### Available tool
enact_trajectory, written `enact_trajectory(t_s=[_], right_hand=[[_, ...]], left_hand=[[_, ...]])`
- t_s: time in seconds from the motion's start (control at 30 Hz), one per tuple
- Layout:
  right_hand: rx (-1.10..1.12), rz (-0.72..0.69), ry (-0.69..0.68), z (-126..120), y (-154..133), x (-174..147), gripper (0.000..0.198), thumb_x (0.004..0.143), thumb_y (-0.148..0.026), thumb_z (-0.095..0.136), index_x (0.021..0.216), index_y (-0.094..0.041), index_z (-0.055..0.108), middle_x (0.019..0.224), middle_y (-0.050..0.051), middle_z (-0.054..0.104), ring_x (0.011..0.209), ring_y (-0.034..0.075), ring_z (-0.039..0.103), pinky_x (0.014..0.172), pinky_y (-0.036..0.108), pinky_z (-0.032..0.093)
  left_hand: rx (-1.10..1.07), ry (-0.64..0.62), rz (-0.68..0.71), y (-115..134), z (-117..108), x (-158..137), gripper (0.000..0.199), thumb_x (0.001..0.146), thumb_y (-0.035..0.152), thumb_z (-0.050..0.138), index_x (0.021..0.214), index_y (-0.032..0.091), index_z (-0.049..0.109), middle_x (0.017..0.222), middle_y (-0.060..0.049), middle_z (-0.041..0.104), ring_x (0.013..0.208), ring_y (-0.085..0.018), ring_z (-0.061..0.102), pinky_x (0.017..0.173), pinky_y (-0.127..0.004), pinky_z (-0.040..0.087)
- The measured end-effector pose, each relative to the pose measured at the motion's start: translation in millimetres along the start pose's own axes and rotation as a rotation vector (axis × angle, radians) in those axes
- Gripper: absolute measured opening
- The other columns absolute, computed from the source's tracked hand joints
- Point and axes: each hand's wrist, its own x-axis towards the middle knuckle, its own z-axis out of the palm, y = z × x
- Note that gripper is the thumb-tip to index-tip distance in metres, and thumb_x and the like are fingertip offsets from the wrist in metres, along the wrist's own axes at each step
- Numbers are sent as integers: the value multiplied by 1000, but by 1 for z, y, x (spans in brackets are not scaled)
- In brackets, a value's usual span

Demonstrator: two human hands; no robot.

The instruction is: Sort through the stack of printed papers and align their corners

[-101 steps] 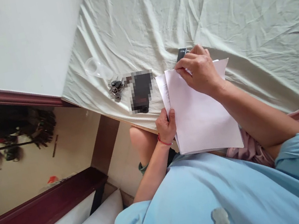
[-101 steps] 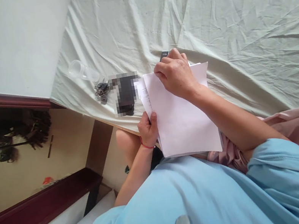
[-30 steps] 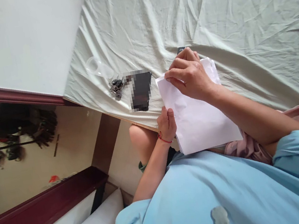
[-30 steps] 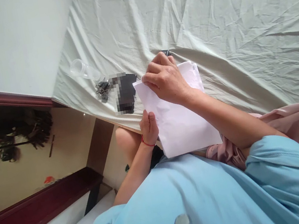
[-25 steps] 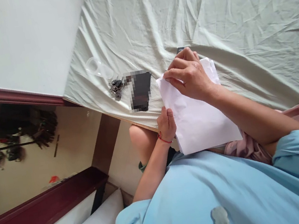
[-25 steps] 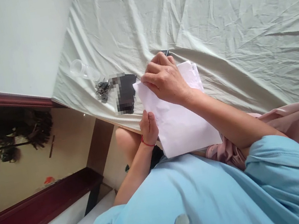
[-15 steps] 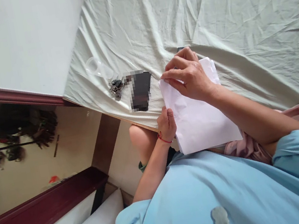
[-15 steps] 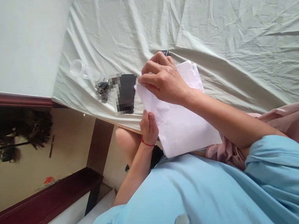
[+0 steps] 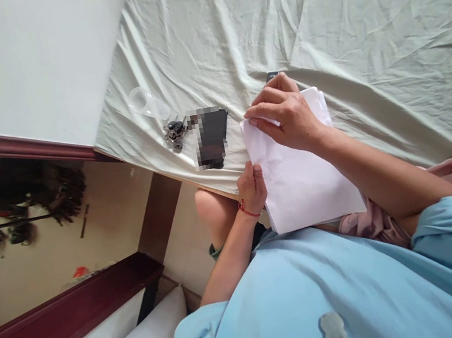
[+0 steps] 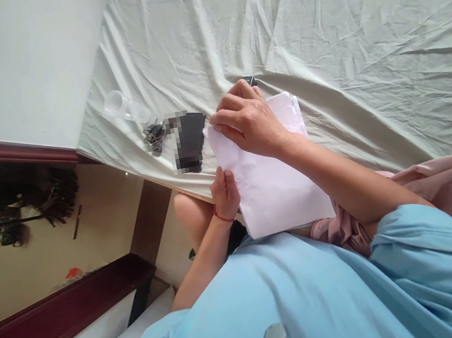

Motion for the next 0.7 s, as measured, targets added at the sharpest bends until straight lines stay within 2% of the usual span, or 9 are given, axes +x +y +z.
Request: enact_trajectory(t_s=[0.23,0.47,0.6,0.7], right_hand=[[7,-36,16,0,4,0,32,112,-39,49,108,-30,80,107,11,70,120,34,61,106,62,48],[74,-84,60,5,16,0,35,114,-42,46,106,-26,76,105,11,69,122,35,62,111,64,49],[80,-90,65,5,18,-1,37,115,-45,44,110,-28,76,108,9,70,122,35,61,109,63,48],[82,-95,61,6,14,-2,40,114,-54,45,121,-30,76,116,9,70,127,36,58,110,64,46]], left_hand=[[19,1,-6,2,1,1,71,105,86,29,84,24,55,61,2,45,56,-16,40,61,-35,31],[80,-18,12,5,-1,1,70,107,83,25,83,24,53,62,1,47,56,-17,43,61,-34,33],[94,-28,23,5,-1,1,68,109,81,24,82,25,52,63,1,47,57,-17,44,61,-34,34],[89,-23,28,5,0,2,68,109,81,24,83,25,52,63,1,46,57,-17,44,61,-33,33]])
